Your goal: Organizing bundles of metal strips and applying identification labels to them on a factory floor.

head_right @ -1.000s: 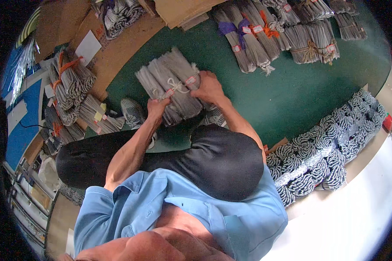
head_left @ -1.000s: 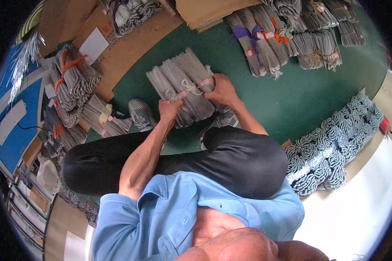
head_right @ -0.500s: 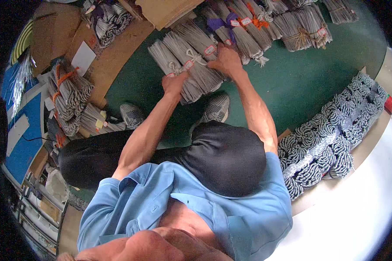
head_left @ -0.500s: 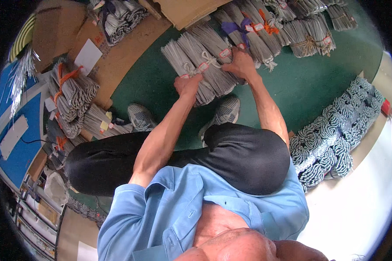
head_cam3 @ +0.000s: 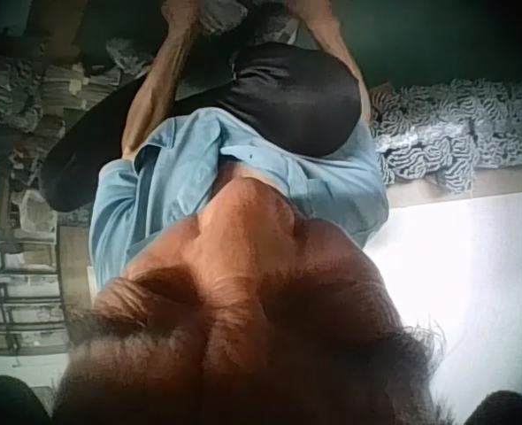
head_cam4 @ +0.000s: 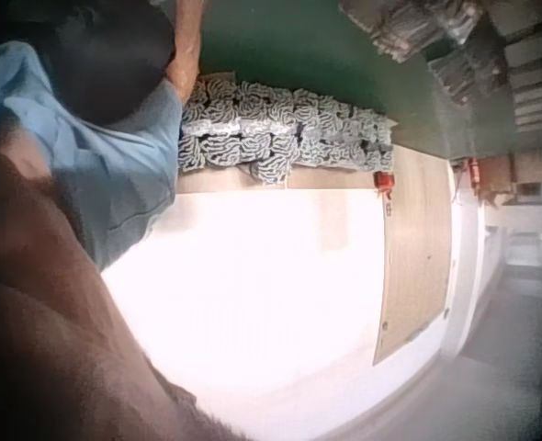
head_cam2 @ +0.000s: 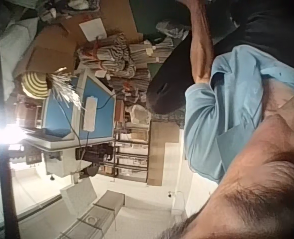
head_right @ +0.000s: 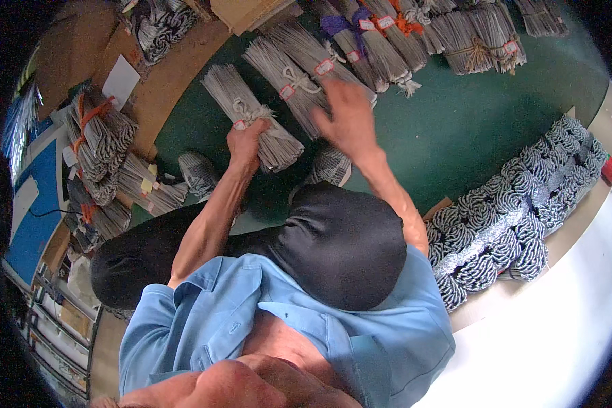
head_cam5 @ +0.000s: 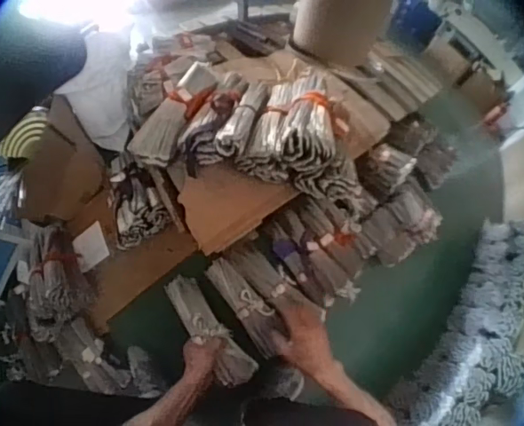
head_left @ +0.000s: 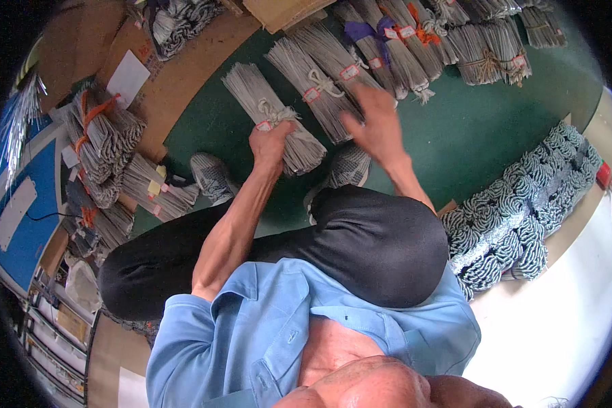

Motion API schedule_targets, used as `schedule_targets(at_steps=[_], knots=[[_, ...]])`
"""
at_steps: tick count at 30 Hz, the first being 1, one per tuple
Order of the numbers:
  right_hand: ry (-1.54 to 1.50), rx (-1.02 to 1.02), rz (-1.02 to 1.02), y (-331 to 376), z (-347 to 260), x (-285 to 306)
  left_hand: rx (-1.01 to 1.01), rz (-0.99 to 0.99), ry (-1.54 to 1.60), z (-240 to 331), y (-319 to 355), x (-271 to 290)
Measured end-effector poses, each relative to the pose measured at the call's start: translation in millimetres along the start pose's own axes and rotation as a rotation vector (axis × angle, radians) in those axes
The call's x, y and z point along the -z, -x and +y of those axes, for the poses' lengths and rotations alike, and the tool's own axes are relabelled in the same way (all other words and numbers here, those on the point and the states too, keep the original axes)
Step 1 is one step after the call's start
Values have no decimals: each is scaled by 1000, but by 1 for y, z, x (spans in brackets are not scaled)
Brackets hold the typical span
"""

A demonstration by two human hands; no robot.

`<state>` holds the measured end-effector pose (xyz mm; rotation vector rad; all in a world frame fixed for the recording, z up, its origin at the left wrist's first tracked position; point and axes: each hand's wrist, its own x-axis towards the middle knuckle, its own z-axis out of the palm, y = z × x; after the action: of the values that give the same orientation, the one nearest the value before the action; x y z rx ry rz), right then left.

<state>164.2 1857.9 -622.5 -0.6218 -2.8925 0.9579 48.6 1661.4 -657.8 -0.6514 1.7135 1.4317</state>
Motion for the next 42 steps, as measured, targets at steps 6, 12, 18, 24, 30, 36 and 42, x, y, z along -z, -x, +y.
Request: schedule_targets(at_steps=[6,12,18,24,30,36,42], knots=[[-481,-207,-359,21,-37,-15,-93,-79,54,12,24,-53],[-386,-269,-314,15,-10,19,-80,-44,97,8,29,-104],[-20,-148,-255,16,8,33,-149,96,-567,11,29,-124],[-5,-121,-136,17,35,13,-222,-99,-361,-16,12,-109],[-330,-121,103,38,38,10,-152,127,-442,-6,10,-95],[-1321,-854,687,60,50,-67,35,-103,-395,-20,7,-114],[-1236,-840,720,42,18,-77,54,-17,-485,-23,-5,-116]])
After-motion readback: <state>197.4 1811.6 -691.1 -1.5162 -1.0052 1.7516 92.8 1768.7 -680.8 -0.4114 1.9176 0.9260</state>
